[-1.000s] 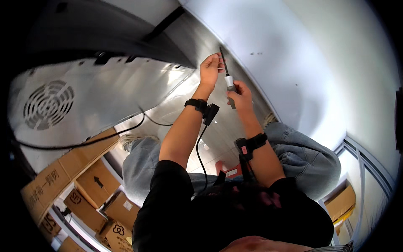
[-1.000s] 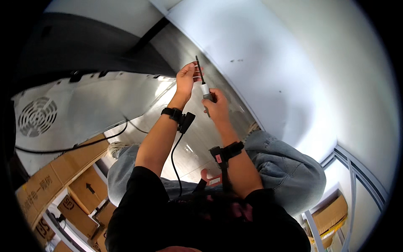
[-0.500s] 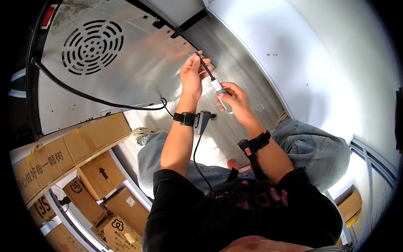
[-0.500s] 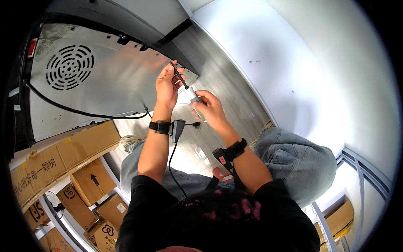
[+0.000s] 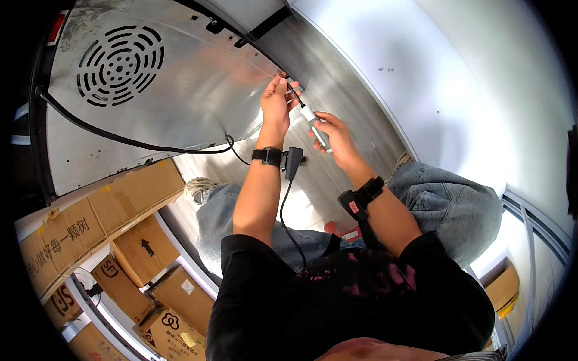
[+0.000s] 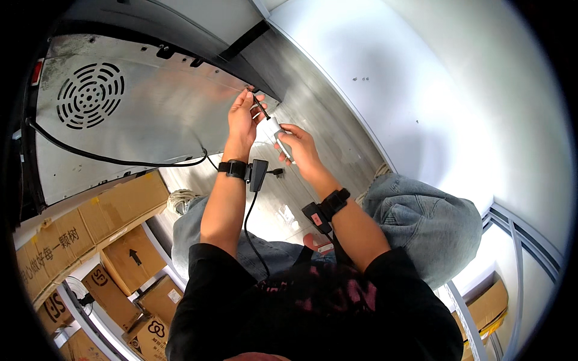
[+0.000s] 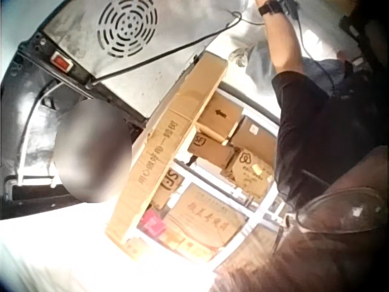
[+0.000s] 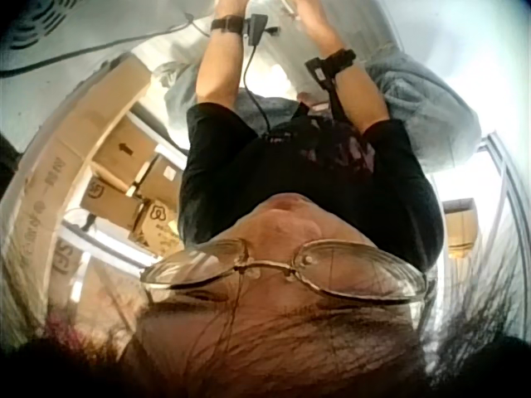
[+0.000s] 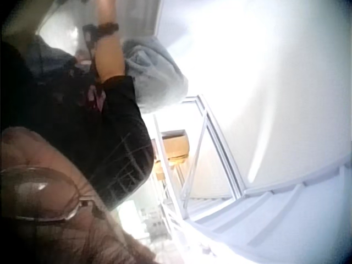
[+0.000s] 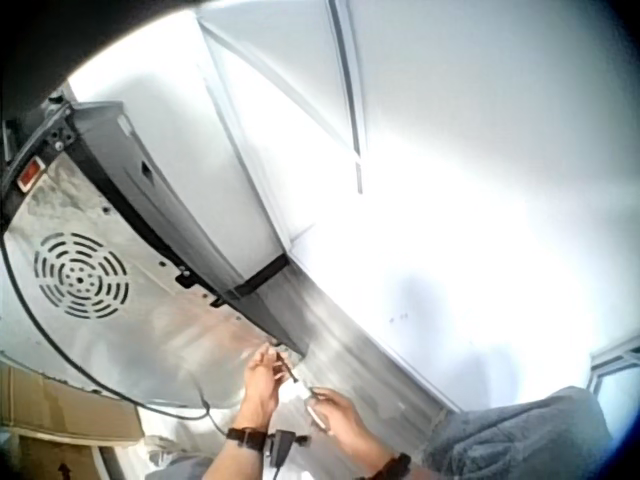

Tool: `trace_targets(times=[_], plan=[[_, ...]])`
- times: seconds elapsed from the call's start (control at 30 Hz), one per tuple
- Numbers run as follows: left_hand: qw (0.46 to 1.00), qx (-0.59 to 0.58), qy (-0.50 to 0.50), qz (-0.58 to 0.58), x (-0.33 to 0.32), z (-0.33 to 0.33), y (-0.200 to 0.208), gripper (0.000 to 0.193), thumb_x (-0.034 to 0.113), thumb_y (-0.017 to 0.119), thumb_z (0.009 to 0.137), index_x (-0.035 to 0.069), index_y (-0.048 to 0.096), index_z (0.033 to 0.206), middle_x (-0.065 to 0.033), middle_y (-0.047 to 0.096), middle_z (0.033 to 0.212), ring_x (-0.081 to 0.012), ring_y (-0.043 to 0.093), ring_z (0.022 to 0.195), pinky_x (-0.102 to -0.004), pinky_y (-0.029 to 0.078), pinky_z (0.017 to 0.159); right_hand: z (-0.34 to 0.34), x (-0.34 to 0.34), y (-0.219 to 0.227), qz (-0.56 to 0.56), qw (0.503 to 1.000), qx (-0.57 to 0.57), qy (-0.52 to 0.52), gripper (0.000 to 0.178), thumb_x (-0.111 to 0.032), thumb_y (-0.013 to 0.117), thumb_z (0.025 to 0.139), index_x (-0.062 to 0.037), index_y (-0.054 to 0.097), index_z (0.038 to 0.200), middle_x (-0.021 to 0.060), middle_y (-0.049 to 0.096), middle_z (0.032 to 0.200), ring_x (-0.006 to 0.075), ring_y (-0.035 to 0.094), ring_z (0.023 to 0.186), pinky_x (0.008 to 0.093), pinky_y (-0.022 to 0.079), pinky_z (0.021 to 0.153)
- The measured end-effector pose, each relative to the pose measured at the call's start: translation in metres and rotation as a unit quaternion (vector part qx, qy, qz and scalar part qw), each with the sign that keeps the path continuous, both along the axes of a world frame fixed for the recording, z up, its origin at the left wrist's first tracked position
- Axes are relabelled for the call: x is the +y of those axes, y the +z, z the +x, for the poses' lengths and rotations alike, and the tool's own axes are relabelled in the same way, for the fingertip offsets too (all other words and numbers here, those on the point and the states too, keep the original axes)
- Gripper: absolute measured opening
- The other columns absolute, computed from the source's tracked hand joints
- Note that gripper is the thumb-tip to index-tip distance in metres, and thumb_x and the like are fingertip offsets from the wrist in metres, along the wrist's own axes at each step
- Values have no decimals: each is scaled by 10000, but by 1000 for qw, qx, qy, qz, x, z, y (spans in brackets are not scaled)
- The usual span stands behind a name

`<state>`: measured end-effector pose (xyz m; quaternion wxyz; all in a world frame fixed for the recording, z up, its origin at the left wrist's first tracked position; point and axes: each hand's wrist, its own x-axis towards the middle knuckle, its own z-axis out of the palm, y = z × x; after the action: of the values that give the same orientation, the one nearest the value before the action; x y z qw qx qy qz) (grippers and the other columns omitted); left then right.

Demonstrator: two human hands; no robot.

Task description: The person uses a screwdriver to tighten screws on the back panel of a large appliance, likely a refrigerator or freezer. They systematically work on multiple screw locations to secure the panel.

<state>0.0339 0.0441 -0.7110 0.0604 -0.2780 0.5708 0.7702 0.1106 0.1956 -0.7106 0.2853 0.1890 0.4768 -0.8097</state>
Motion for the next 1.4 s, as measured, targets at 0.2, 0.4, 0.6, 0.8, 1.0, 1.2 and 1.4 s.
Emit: trace_targets(times=[0.2,0.4,0.6,0.8,1.0,1.2,1.4], plan=[[1000,7,26,-10,5,-2,-1,179,215,493,958,140,568,1103,-30,671,880,-97,596,657,-218,459,535,-2,0,1,-23,1000,-12,-4,371,-196,539,857,-22,532,1185,88,623,786,139,556,504,240,368,402],[999,12,28,-15,7,1,2,171,205,497,956,142,568,1098,-28,674,877,-96,594,658,-232,456,554,-2,0,-5,-34,999,-14,-17,344,-200,539,848,-22,553,1142,89,623,750,136,555,487,242,361,384],[999,18,41,-9,8,-1,1,171,184,501,952,115,547,1100,-47,669,862,-103,595,640,-219,451,518,-2,-1,-3,-47,999,-15,-20,345,-202,532,850,-18,549,1141,87,619,740,137,548,476,241,351,376],[999,22,43,-1,8,-1,-1,156,207,507,952,126,561,1075,-35,666,864,-108,595,657,-224,464,524,-6,3,-2,-84,996,-36,-12,333,-195,527,849,-14,552,1127,93,623,756,142,550,485,238,352,381],[998,22,50,-2,8,-1,-1,148,191,562,924,113,570,1048,-24,643,857,-114,601,670,-230,471,532,-5,1,-2,-9,1000,-5,-16,339,-200,547,848,-15,559,1133,67,598,810,128,551,566,252,391,442],[999,-4,20,-49,9,0,1,147,171,617,887,109,580,1016,-13,615,826,-126,611,693,-234,482,539,0,-7,-18,140,981,131,22,344,-201,547,868,-23,544,1162,53,587,925,145,576,733,286,457,530],[999,-4,-8,-49,-1,-4,4,186,133,597,891,95,537,1063,-39,617,809,-136,618,693,-249,496,544,-15,13,-1,-64,995,-52,61,355,-187,525,892,-15,507,1202,69,602,963,162,601,778,293,506,569]])
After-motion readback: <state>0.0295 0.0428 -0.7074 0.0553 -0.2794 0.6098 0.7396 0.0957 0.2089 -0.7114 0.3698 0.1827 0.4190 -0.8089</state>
